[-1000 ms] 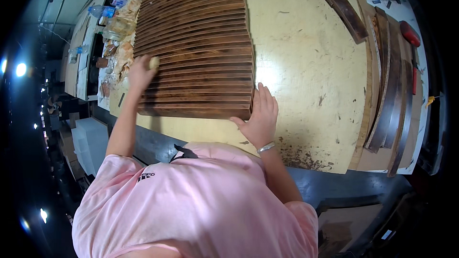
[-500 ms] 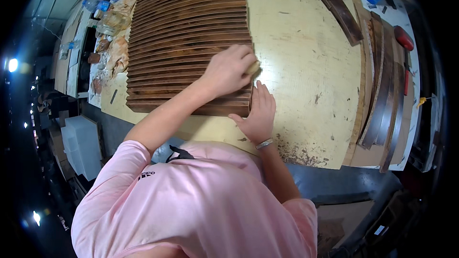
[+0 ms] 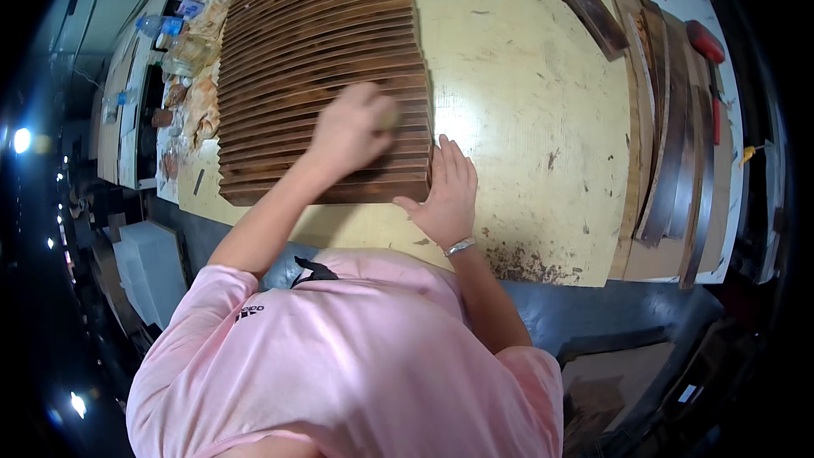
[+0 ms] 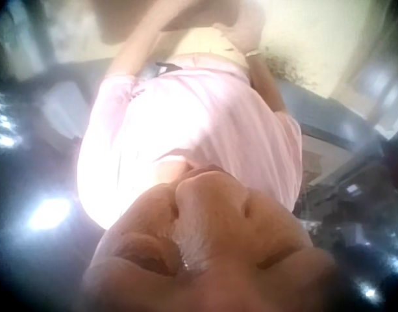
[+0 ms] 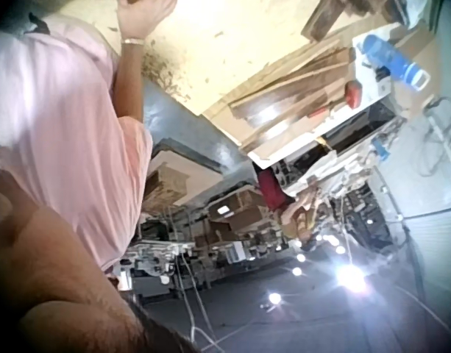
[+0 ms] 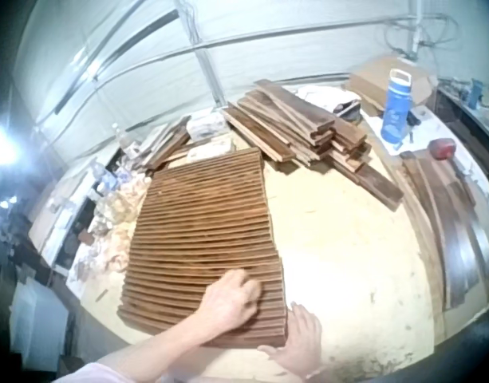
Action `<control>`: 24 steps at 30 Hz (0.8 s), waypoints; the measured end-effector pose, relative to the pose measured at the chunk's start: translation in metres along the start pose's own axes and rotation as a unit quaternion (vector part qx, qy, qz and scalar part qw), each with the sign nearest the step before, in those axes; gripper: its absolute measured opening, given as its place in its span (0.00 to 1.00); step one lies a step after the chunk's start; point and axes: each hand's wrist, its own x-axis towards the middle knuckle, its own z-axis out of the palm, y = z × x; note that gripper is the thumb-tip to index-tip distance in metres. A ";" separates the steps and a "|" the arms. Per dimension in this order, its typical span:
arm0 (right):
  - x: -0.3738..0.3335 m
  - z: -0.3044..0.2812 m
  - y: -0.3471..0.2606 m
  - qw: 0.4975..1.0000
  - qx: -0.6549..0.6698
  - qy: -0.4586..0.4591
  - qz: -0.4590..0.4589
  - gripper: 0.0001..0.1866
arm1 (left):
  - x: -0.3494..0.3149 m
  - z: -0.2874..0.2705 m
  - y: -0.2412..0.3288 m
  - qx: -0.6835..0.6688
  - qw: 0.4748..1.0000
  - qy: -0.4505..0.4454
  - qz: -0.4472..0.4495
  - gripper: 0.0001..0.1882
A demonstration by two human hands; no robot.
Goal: The person aligns wooden slats into a stack on a table and then wipes the surface of the wood with a small block.
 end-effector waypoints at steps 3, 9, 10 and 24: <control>-0.002 0.003 -0.001 1.000 0.000 0.000 0.000 0.53 | -0.012 -0.005 -0.010 0.034 0.997 0.046 -0.053 0.16; 0.002 -0.001 -0.005 1.000 0.010 -0.017 0.015 0.55 | 0.009 0.016 0.039 -0.039 0.997 0.028 0.057 0.12; 0.000 0.002 -0.002 1.000 0.001 0.002 0.001 0.55 | 0.009 0.024 0.038 -0.034 0.997 0.004 0.068 0.12; -0.002 0.002 0.000 1.000 -0.018 -0.020 0.003 0.54 | 0.026 0.017 0.025 -0.005 0.998 0.018 0.059 0.13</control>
